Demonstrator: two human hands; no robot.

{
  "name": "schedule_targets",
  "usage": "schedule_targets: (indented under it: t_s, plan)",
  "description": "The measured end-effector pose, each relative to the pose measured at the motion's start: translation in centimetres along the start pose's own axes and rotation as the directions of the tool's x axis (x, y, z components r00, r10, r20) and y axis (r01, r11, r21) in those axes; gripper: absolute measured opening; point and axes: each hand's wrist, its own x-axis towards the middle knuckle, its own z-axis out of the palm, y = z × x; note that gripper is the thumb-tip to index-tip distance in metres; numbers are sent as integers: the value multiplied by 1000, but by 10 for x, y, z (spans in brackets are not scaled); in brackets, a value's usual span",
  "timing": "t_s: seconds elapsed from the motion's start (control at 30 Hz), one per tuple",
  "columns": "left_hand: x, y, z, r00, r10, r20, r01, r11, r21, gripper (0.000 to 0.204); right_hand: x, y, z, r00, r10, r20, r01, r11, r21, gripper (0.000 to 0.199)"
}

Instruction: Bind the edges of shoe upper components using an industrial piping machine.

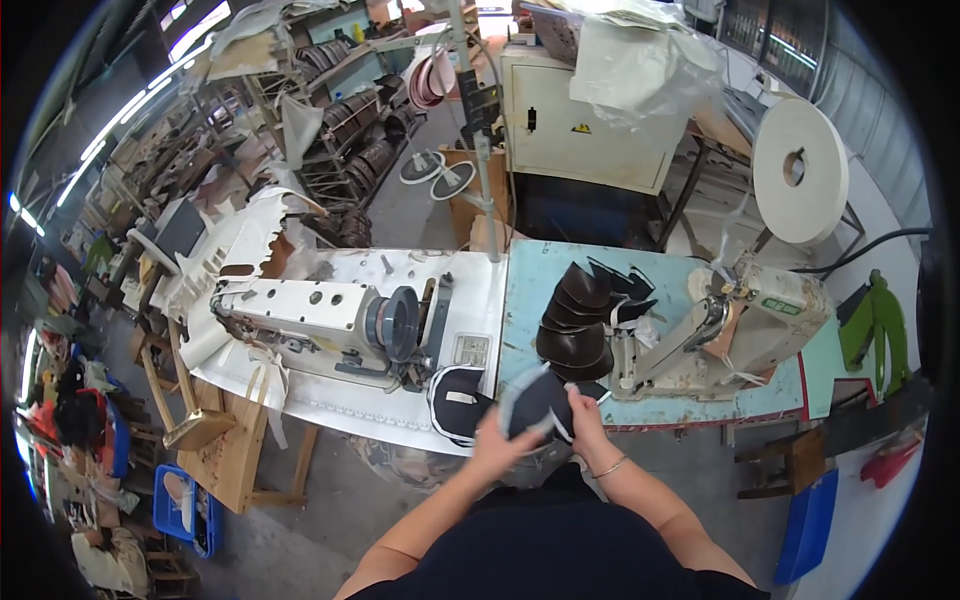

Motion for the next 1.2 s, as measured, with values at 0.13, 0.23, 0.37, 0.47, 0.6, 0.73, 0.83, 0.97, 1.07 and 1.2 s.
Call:
schedule_targets:
  t_s: [0.13,0.23,0.37,0.47,0.6,0.73,0.83,0.97,1.07,1.2]
  plan:
    - [47,-75,-70,945,-2,-328,-43,991,-130,65,-12,-19,8,1000,25,1,-25,999,35,33]
    - [50,-103,-79,808,178,-561,239,773,588,66,-19,-12,17,998,-57,15,58,998,-38,32]
    - [19,-40,-27,941,157,-300,-114,981,154,50,-44,-15,35,967,-253,-14,251,964,-86,27]
    - [6,-40,17,920,-304,249,393,707,-588,36,-58,-6,36,878,-437,194,477,788,-389,23]
    - [20,-75,20,898,-437,47,368,689,-624,25,-60,-4,18,612,-623,487,711,164,-684,17]
    - [20,-100,21,945,-302,-123,246,909,-337,27,-27,9,-6,953,-236,191,303,763,-571,29]
    - [10,-61,30,953,-297,54,250,680,-689,30,-26,-9,4,935,242,258,-79,854,-515,45]
    - [11,-52,21,906,-346,244,402,524,-751,30,-27,-21,11,835,387,391,-356,922,-152,48]
    - [9,-56,27,946,-324,4,262,757,-598,30,-19,-17,17,948,165,274,-122,979,-166,38]
    - [-1,-51,28,914,-406,-17,275,648,-710,30,-36,-8,30,982,-142,123,180,898,-402,38]
